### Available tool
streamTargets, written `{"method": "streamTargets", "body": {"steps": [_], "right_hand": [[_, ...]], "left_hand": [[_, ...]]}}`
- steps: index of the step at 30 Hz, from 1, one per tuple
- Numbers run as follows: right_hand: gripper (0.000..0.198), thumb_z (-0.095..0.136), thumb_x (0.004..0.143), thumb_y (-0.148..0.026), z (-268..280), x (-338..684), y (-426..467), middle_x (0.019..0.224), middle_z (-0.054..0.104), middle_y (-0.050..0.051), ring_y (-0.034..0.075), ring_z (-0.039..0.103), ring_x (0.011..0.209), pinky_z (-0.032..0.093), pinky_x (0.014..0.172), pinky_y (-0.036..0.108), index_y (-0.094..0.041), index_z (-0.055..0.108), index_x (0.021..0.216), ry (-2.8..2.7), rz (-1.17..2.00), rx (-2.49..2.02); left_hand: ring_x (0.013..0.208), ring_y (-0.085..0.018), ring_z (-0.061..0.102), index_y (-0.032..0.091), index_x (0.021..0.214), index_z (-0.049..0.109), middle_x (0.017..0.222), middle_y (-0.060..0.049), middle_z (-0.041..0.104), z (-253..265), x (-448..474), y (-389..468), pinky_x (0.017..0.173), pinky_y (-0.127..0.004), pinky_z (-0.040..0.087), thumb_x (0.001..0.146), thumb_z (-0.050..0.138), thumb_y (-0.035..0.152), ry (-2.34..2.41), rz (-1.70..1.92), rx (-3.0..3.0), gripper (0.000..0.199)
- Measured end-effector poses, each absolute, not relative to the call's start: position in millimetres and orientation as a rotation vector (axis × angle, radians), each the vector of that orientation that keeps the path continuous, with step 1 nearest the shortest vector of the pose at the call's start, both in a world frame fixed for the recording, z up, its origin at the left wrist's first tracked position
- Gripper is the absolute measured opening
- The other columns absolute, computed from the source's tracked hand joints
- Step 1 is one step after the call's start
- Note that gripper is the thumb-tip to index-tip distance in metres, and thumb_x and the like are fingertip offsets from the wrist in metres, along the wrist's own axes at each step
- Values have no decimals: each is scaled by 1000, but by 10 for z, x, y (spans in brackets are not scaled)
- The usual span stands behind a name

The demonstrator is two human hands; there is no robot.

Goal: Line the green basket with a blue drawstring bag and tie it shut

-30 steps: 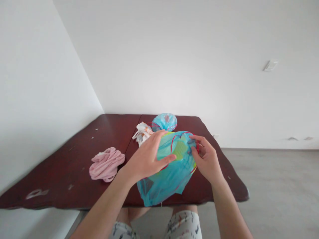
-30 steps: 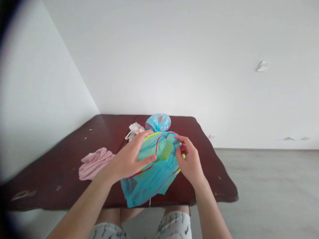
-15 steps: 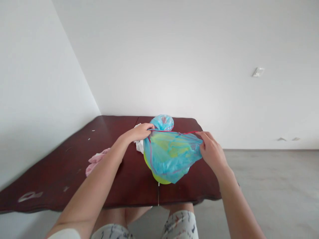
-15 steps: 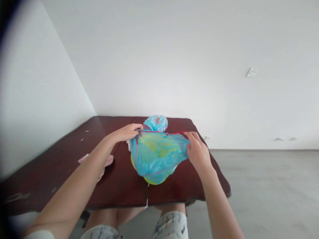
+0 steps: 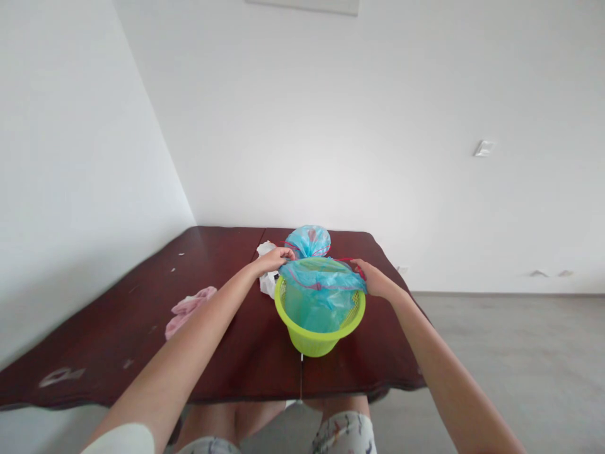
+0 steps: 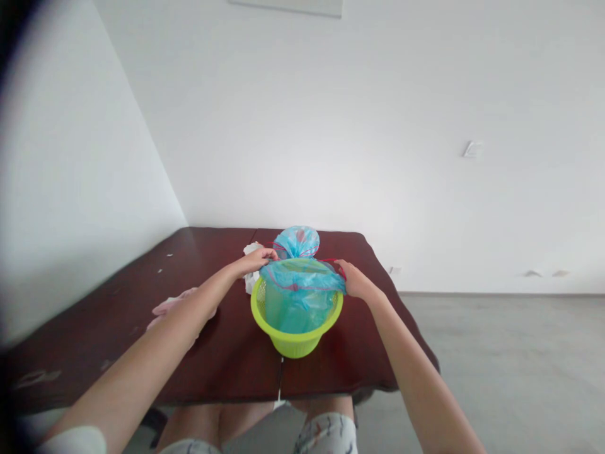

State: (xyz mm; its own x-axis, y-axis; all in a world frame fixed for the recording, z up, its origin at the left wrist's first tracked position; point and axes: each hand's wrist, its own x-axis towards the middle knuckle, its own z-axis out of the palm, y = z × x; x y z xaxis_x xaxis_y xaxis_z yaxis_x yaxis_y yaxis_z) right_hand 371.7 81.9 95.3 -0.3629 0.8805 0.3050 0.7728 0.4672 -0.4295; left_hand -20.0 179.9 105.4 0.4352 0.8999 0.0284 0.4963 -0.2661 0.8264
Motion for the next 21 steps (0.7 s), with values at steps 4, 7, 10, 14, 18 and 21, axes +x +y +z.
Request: {"method": "streamTargets", "body": {"steps": [4, 7, 10, 14, 18, 21], "right_hand": [[73, 85, 89, -20, 920, 3767, 783, 139, 86, 15, 32, 82, 122, 65, 110, 49, -19, 66, 159, -2257, 709, -1263], [58, 78, 88, -14, 933, 3861, 643, 137, 87, 13, 32, 82, 124, 66, 110, 47, -18, 73, 146, -2281, 828, -1238], [46, 64, 91, -9, 944, 3979, 335, 129, 88, 12, 30, 84, 118, 68, 105, 45, -20, 79, 134, -2197, 742, -1299], [52, 56, 103, -12, 884, 4013, -223, 146, 82, 11, 29, 81, 129, 66, 118, 52, -28, 75, 149, -1967, 649, -1256], [41, 68, 110, -28, 641, 3812, -615, 143, 82, 10, 32, 82, 129, 66, 119, 58, -33, 72, 151, -1805, 634, -1254], [39, 72, 110, -32, 391, 3582, -710, 124, 84, 9, 31, 83, 115, 70, 108, 54, -32, 68, 148, -1692, 554, -1234]], "left_hand": [[103, -31, 80, 18, 103, 77, 109, -13, 87, 919, -241, 1753, 92, -37, 64, 77, 78, 32, 1102, 612, 1856, 29], [120, -36, 80, 20, 106, 82, 117, -14, 89, 962, -393, 1606, 101, -40, 65, 79, 86, 40, 1055, 578, 1863, 34], [144, -38, 73, 23, 125, 86, 141, -15, 86, 1075, -654, 1331, 115, -42, 62, 86, 89, 47, 1008, 578, 1881, 46], [168, -34, 57, 29, 161, 72, 176, -14, 66, 1143, -937, 824, 138, -53, 47, 113, 68, 54, 904, 749, 2033, 54], [167, -34, 58, 28, 149, 78, 177, -16, 64, 1011, -914, 324, 143, -55, 41, 111, 82, 48, 852, 846, 2302, 43], [150, -30, 70, 25, 120, 84, 159, -14, 76, 830, -781, 63, 134, -50, 51, 114, 81, 42, 904, 1010, 2309, 18]]}}
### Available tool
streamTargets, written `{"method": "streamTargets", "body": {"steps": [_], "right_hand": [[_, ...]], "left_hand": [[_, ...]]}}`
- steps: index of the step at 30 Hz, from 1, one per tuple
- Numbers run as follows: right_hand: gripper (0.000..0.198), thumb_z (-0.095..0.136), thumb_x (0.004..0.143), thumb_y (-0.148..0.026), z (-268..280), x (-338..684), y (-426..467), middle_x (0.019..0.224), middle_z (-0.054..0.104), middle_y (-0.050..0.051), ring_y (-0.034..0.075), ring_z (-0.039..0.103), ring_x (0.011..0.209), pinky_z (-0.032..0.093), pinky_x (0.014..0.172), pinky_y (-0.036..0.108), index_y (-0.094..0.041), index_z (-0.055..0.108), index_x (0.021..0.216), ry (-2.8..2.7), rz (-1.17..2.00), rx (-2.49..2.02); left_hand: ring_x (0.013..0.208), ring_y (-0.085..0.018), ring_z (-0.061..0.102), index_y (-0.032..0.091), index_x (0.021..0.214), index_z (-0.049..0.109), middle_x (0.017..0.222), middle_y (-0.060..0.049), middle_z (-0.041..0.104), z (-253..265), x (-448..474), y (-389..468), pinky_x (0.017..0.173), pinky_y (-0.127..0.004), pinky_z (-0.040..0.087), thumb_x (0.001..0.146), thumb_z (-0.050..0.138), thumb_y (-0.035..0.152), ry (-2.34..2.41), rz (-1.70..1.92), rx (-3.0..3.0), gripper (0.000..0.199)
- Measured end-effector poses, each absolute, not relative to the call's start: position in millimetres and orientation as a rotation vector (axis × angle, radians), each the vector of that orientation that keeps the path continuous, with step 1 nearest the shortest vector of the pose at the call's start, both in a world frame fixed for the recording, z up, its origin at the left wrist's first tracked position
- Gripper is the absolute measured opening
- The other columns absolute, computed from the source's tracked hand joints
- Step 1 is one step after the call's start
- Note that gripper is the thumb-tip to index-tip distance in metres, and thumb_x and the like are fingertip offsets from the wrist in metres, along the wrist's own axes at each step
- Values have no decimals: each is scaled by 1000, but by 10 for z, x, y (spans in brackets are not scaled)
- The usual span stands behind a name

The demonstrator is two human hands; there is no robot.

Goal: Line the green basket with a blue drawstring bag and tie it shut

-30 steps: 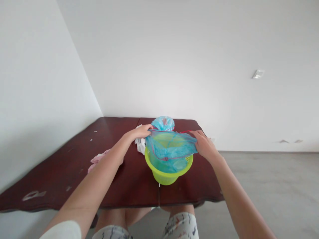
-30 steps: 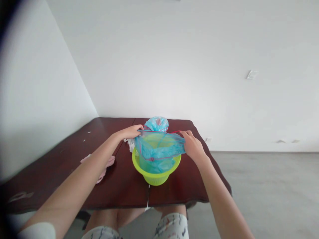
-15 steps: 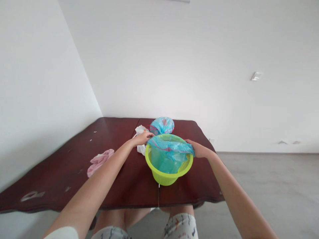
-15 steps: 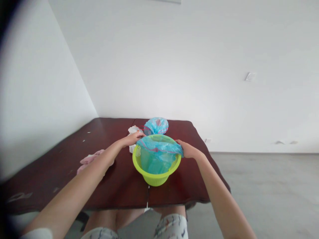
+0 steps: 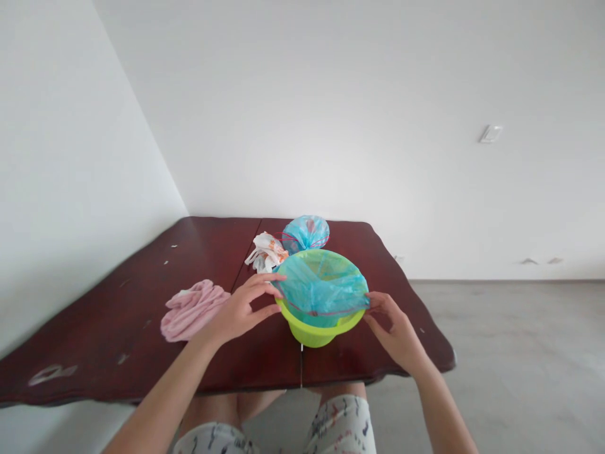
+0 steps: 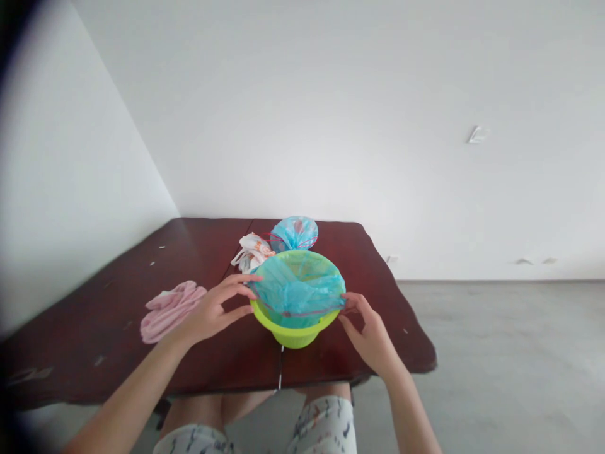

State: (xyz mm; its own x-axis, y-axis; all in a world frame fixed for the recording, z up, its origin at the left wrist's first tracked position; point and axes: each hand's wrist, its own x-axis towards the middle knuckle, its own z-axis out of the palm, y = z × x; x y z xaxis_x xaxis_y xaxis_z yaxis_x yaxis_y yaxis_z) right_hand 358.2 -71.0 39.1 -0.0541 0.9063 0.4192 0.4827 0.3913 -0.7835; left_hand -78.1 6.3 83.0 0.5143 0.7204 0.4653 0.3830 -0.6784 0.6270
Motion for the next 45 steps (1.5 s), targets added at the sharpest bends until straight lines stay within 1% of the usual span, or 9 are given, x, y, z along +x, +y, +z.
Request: {"method": "streamTargets", "body": {"steps": [2, 5, 13, 17, 26, 31, 36, 42, 45], "right_hand": [[36, 70, 110, -30, 266, 3440, -714, 114, 82, 7, 30, 83, 107, 71, 101, 49, -31, 68, 146, -1634, 478, -1220], [29, 66, 111, -25, 194, 3290, -694, 117, 82, 7, 29, 82, 109, 69, 98, 46, -30, 73, 139, -1624, 321, -1206], [20, 71, 110, -15, 207, 3248, -756, 111, 83, 6, 24, 83, 102, 69, 89, 36, -27, 81, 123, -1547, -68, -1096], [16, 72, 110, -17, 161, 3300, -860, 112, 86, 7, 24, 85, 98, 70, 88, 36, -26, 79, 121, -1545, -44, -1119], [13, 70, 112, -20, 272, 3330, -978, 143, 69, 14, 27, 79, 123, 70, 104, 41, -26, 81, 111, -1762, 197, -1127], [24, 68, 112, -17, 319, 3337, -979, 154, 63, 14, 30, 76, 128, 71, 107, 46, -29, 89, 110, -1935, 74, -1229], [30, 65, 109, -13, 329, 3387, -925, 140, 68, 16, 33, 74, 118, 70, 98, 51, -29, 90, 108, -2127, -111, -1358], [37, 54, 109, -10, 772, 3415, -944, 135, 73, 16, 33, 76, 123, 66, 108, 51, -22, 79, 133, -1900, -182, -1368], [40, 51, 119, -20, 1112, 3200, -786, 153, 77, 16, 32, 72, 144, 59, 125, 55, -25, 76, 149, -2047, -91, -1279]], "left_hand": [[135, -27, 76, 24, 111, 82, 138, -13, 83, 713, -705, -38, 124, -46, 58, 116, 78, 37, 934, 1178, 2266, 14], [121, -26, 78, 24, 122, 80, 122, -10, 84, 600, -656, -99, 111, -43, 63, 116, 78, 31, 966, 1342, 2234, 9], [118, -24, 78, 31, 134, 80, 125, -6, 80, 535, -656, -132, 104, -40, 66, 120, 68, 20, 926, 1312, 2434, 21], [121, -25, 77, 30, 133, 76, 127, -7, 77, 510, -606, -166, 108, -41, 64, 123, 60, 20, 990, 1291, 2413, 21], [125, -24, 65, 26, 115, 64, 132, -8, 65, 607, -596, -328, 114, -41, 53, 127, 47, 25, 950, 1058, 2223, 21], [125, -27, 63, 25, 108, 70, 132, -9, 63, 575, -563, -435, 111, -43, 53, 120, 52, 17, 956, 951, 2309, 23], [115, -30, 66, 25, 102, 76, 120, -9, 67, 441, -595, -434, 102, -44, 55, 101, 61, 6, 1031, 784, 2443, 25], [104, -27, 73, 25, 121, 78, 113, -8, 75, 895, -771, -414, 94, -42, 58, 119, 52, 23, 1078, 1148, 2372, 26], [139, -30, 72, 26, 139, 78, 146, -12, 78, 1284, -427, -243, 122, -49, 55, 124, 48, 30, 954, 990, 2581, 34]]}}
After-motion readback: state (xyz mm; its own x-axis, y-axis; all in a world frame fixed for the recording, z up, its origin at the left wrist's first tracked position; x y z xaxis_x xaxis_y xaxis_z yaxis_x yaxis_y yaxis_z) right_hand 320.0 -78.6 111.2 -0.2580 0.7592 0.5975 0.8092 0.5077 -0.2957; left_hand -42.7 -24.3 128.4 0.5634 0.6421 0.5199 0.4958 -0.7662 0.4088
